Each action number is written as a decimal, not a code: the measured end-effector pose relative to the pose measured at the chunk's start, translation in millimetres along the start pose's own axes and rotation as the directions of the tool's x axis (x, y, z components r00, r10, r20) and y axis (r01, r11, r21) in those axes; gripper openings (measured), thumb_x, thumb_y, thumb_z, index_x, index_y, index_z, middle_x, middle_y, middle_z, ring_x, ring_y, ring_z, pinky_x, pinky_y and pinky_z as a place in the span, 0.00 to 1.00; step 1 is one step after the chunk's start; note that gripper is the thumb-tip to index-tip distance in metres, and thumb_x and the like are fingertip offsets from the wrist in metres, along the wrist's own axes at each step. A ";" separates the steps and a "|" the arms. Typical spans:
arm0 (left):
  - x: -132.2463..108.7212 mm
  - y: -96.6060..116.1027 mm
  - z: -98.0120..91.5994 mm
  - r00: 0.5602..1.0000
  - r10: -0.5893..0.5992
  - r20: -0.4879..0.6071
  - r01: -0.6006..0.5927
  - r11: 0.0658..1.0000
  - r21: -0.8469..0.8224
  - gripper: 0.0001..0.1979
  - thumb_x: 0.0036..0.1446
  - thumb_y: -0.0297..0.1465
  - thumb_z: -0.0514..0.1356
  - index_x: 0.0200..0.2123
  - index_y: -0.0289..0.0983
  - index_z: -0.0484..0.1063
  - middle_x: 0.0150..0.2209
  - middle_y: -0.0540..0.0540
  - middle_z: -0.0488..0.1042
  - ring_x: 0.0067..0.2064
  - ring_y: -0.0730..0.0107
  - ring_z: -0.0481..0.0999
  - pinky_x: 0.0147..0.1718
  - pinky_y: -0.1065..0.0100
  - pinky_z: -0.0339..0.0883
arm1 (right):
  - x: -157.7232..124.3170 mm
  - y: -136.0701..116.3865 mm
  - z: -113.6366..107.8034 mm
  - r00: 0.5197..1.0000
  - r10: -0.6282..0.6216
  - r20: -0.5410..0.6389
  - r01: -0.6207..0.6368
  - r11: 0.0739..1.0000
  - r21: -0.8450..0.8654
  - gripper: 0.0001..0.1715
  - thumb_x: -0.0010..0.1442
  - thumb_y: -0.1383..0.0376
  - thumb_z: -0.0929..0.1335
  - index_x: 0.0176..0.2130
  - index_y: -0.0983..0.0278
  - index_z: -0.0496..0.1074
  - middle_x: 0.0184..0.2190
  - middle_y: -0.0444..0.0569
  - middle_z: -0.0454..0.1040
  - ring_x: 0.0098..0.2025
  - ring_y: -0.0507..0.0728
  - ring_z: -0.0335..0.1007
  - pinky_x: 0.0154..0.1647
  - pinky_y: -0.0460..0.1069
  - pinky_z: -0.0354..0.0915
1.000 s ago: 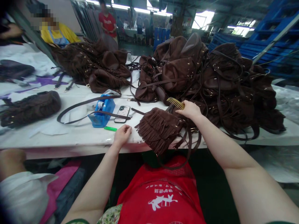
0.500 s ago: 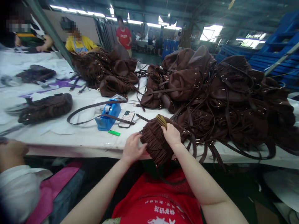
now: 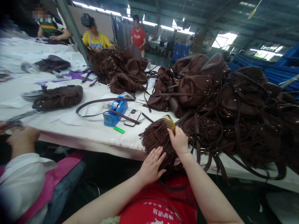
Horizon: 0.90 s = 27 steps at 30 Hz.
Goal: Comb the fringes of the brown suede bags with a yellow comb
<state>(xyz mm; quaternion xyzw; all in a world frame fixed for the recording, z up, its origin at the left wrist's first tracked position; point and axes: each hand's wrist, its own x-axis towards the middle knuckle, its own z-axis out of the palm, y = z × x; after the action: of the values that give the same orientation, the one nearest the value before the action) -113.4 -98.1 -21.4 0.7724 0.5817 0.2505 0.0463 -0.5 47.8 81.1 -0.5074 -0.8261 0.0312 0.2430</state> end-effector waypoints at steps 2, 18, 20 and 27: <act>-1.4 0.8 3.9 1.000 -0.003 -0.004 0.003 1.000 0.013 0.36 0.57 0.45 0.56 0.64 0.36 0.53 0.68 0.40 0.44 0.68 0.59 0.42 0.65 0.58 0.41 | -3.3 -8.8 -22.9 0.999 0.052 -0.001 -0.051 0.984 0.169 0.18 0.65 0.52 0.60 0.31 0.62 0.63 0.27 0.49 0.72 0.30 0.58 0.69 0.32 0.49 0.60; -3.3 -2.5 13.4 0.998 0.030 -0.053 -0.026 0.996 0.084 0.34 0.59 0.43 0.54 0.65 0.35 0.51 0.68 0.40 0.44 0.68 0.59 0.43 0.65 0.59 0.41 | -45.3 -15.3 37.4 0.905 0.157 0.395 -0.135 0.987 -0.083 0.11 0.67 0.65 0.59 0.32 0.63 0.62 0.30 0.50 0.72 0.34 0.57 0.71 0.33 0.48 0.60; -4.1 -2.9 15.5 0.998 0.032 -0.061 -0.027 0.996 0.082 0.33 0.59 0.43 0.54 0.64 0.36 0.51 0.68 0.41 0.44 0.68 0.59 0.44 0.65 0.59 0.42 | -43.3 -14.4 32.1 0.888 0.130 0.441 -0.157 0.987 0.025 0.12 0.66 0.65 0.59 0.30 0.63 0.63 0.28 0.49 0.72 0.33 0.56 0.71 0.34 0.47 0.60; -8.9 -7.0 43.0 0.992 0.043 -0.118 -0.027 0.991 0.133 0.29 0.62 0.41 0.50 0.62 0.33 0.56 0.62 0.38 0.60 0.64 0.59 0.56 0.65 0.57 0.41 | -68.0 -45.3 10.5 0.713 -0.044 0.700 -0.225 0.931 0.287 0.08 0.63 0.65 0.61 0.34 0.64 0.68 0.28 0.47 0.74 0.30 0.56 0.71 0.32 0.47 0.63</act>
<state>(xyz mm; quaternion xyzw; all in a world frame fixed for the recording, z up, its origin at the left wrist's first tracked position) -102.2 -94.6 -64.3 0.7674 0.5849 0.2588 -0.0443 -17.4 -30.0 60.2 -0.4468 -0.8104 0.3790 -0.0006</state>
